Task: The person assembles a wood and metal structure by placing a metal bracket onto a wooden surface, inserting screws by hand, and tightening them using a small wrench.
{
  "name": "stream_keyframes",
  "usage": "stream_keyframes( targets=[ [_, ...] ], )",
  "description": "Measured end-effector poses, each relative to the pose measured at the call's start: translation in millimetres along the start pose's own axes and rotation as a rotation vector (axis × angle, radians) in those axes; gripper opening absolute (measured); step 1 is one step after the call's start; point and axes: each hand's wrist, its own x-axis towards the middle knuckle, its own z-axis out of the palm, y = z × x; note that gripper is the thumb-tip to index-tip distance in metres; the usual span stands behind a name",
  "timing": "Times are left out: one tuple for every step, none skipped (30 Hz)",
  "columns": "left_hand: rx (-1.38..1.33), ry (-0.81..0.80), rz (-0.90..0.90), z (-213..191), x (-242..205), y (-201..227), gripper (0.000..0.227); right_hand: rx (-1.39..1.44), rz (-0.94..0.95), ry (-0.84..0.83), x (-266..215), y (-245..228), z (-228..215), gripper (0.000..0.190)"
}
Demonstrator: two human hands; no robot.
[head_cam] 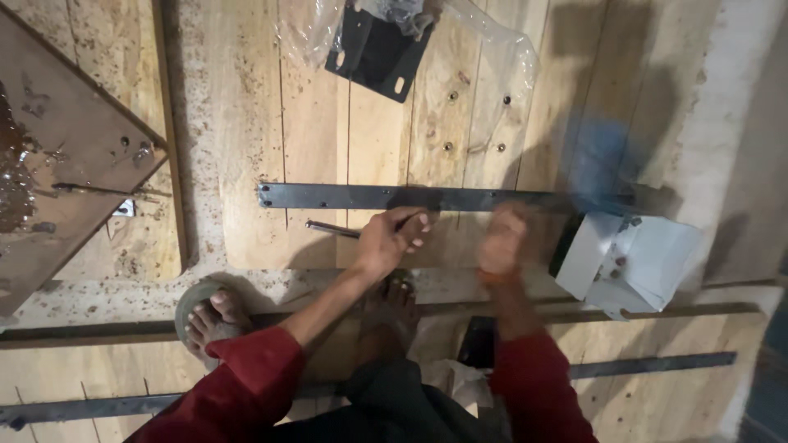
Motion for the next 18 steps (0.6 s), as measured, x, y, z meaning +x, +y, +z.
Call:
stream_keyframes(
  targets=[
    [0.002, 0.002, 0.007, -0.6, -0.2, 5.4, 0.035, 0.194, 0.249, 0.014, 1.7, 16.3, 12.7, 0.022],
    [0.034, 0.008, -0.004, -0.6, -0.6, 9.4, 0.035, 0.258, 0.34, -0.013, 0.8, 23.1, 18.7, 0.022],
    [0.065, 0.014, -0.015, -0.3, 0.8, 12.8, 0.035, 0.114, 0.285, -0.099, 0.0, 21.5, 20.3, 0.022],
    [0.07, 0.021, -0.024, -1.5, 2.3, 14.6, 0.035, -0.539, -0.068, -0.242, -6.9, 12.5, 20.6, 0.033],
    [-0.023, 0.045, -0.035, -2.3, 7.3, 16.7, 0.034, -0.531, -0.06, -0.246, -7.0, 2.1, 21.7, 0.033],
    [-0.112, 0.061, -0.063, -2.1, 5.3, 15.6, 0.033, -0.326, 0.145, -0.163, -14.7, -12.5, 18.9, 0.032],
    [-0.103, 0.06, -0.087, -3.3, 1.0, 14.7, 0.033, -0.119, 0.346, -0.076, -21.0, -26.1, 17.6, 0.032],
    [-0.097, 0.065, -0.031, -5.4, 10.4, 21.6, 0.032, -0.115, 0.336, -0.057, -17.7, -36.2, 17.8, 0.032],
    [-0.093, 0.07, 0.025, -5.7, 20.7, 30.5, 0.033, -0.161, 0.392, 0.011, -19.9, -47.5, 14.8, 0.036],
    [-0.081, 0.065, 0.023, -6.5, 27.7, 39.0, 0.033, -0.205, 0.462, 0.069, -22.6, -55.1, 13.9, 0.04],
    [-0.037, 0.044, -0.011, -7.5, 37.1, 48.4, 0.035, -0.199, 0.466, 0.079, -18.7, -54.7, 15.9, 0.04],
    [0.007, 0.015, -0.065, -4.8, 41.2, 52.6, 0.038, -0.065, 0.558, 0.155, -24.7, -54.0, 12.8, 0.038],
    [0.018, 0.003, -0.089, 0.4, 46.2, 56.5, 0.038, 0.069, 0.646, 0.235, -31.8, -52.0, 7.7, 0.036],
    [0.167, 0.09, 0.038, 5.4, 57.8, 64.9, 0.034, 0.075, 0.651, 0.254, -32.3, -47.1, 5.2, 0.036],
    [0.314, 0.174, 0.169, 11.1, 69.6, 73.2, 0.031, 0.103, 0.66, 0.258, -32.1, -42.4, 2.2, 0.032],
    [0.329, 0.158, 0.167, 17.2, 81.2, 80.9, 0.031, 0.132, 0.668, 0.264, -32.0, -38.4, -0.4, 0.03],
    [0.411, 0.175, 0.299, 23.4, 93.1, 87.5, 0.028, 0.138, 0.673, 0.285, -31.9, -35.4, -1.8, 0.03],
    [0.486, 0.186, 0.425, 30.3, 103.6, 90.8, 0.026, 0.088, 0.75, 0.291, -34.4, -35.2, -4.8, 0.028]
  ],
)
